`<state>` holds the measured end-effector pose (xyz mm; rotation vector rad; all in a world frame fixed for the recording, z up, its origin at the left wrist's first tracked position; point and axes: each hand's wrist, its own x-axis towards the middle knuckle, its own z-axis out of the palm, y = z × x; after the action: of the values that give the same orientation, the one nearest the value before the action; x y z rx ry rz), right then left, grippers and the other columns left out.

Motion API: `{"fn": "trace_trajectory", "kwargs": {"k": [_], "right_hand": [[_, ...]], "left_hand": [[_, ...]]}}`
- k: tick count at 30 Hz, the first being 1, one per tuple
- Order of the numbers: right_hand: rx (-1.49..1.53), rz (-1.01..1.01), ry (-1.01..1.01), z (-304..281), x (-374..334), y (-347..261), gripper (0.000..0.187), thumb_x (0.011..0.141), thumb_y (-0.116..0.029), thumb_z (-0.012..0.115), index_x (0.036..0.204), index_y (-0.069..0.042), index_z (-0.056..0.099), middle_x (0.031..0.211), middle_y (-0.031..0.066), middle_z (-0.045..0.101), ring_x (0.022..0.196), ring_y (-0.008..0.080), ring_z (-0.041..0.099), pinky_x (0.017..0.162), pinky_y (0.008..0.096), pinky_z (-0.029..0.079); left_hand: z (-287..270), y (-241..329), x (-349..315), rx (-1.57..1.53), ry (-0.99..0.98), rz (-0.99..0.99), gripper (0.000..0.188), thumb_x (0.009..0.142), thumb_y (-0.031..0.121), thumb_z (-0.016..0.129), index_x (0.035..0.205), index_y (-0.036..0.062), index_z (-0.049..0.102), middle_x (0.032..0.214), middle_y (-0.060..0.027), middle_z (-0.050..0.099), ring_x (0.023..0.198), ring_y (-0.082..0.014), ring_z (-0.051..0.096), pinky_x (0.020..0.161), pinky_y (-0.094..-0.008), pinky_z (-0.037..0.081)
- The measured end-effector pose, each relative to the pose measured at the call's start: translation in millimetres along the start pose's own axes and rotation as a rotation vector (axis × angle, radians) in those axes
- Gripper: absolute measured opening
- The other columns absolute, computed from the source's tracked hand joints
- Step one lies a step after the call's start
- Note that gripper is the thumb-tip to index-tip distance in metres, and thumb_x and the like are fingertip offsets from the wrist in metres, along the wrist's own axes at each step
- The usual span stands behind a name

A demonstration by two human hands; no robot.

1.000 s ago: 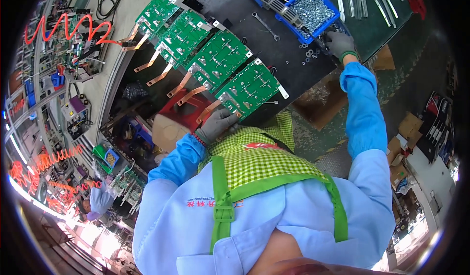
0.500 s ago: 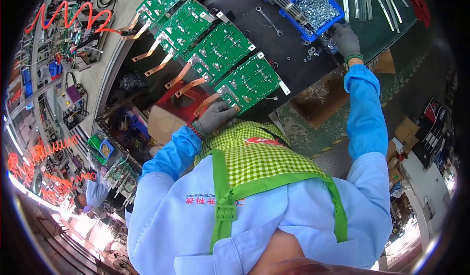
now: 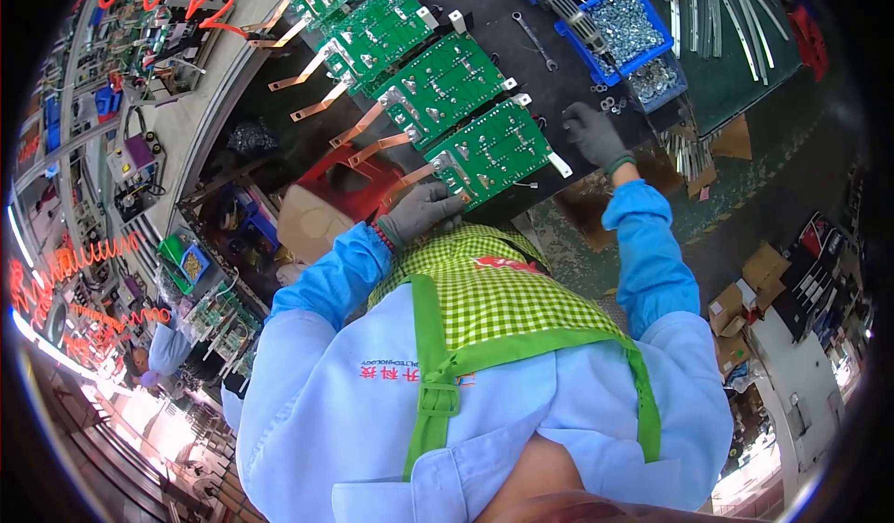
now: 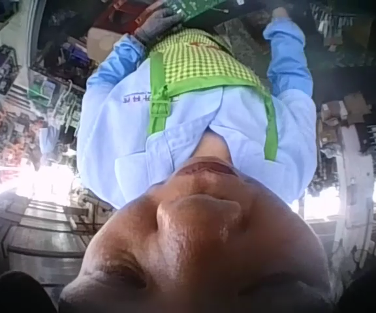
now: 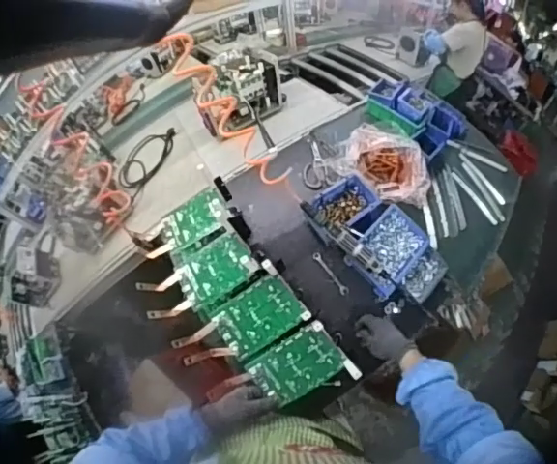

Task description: Assembling electronic components and screws onto green circuit boards using an electric screwdriver.

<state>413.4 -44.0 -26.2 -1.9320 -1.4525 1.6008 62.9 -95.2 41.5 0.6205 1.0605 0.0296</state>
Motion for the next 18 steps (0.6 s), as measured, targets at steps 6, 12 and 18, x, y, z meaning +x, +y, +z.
{"fn": "trace_trajectory", "kwargs": {"k": [6,12,18], "right_hand": [[-0.145,-0.131,0.073,18,26,27,0.020,0.087,-0.017,0.054,0.103,-0.005,0.057,0.083,0.0101,0.061,0.070,0.0166,0.060,0.059,0.0301,0.047],[0.111,0.086,0.018,-40,6,0,0.023,0.086,-0.018,0.054,0.104,-0.004,0.059,0.082,0.0093,0.061,0.072,0.0156,0.060,0.062,0.0296,0.048],[-0.066,-0.128,0.241,-137,39,-18,0.033,0.085,-0.022,0.059,0.115,-0.007,0.058,0.090,0.0105,0.064,0.077,0.0171,0.062,0.067,0.0304,0.050]], "left_hand": [[-1,-5,3,0.088,0.000,0.030,0.029,0.090,0.031,0.058,0.081,0.0028,0.057,0.069,-0.0029,0.058,0.058,-0.0073,0.051,0.053,-0.0210,0.041],[-6,-8,3,0.043,-0.037,0.049,0.027,0.091,0.028,0.057,0.087,0.0013,0.056,0.070,-0.0029,0.058,0.059,-0.0077,0.052,0.055,-0.0220,0.042],[-4,2,-3,0.086,-0.029,0.005,0.027,0.091,0.030,0.057,0.089,0.0023,0.057,0.071,-0.0021,0.058,0.060,-0.0068,0.052,0.054,-0.0221,0.043]]}}
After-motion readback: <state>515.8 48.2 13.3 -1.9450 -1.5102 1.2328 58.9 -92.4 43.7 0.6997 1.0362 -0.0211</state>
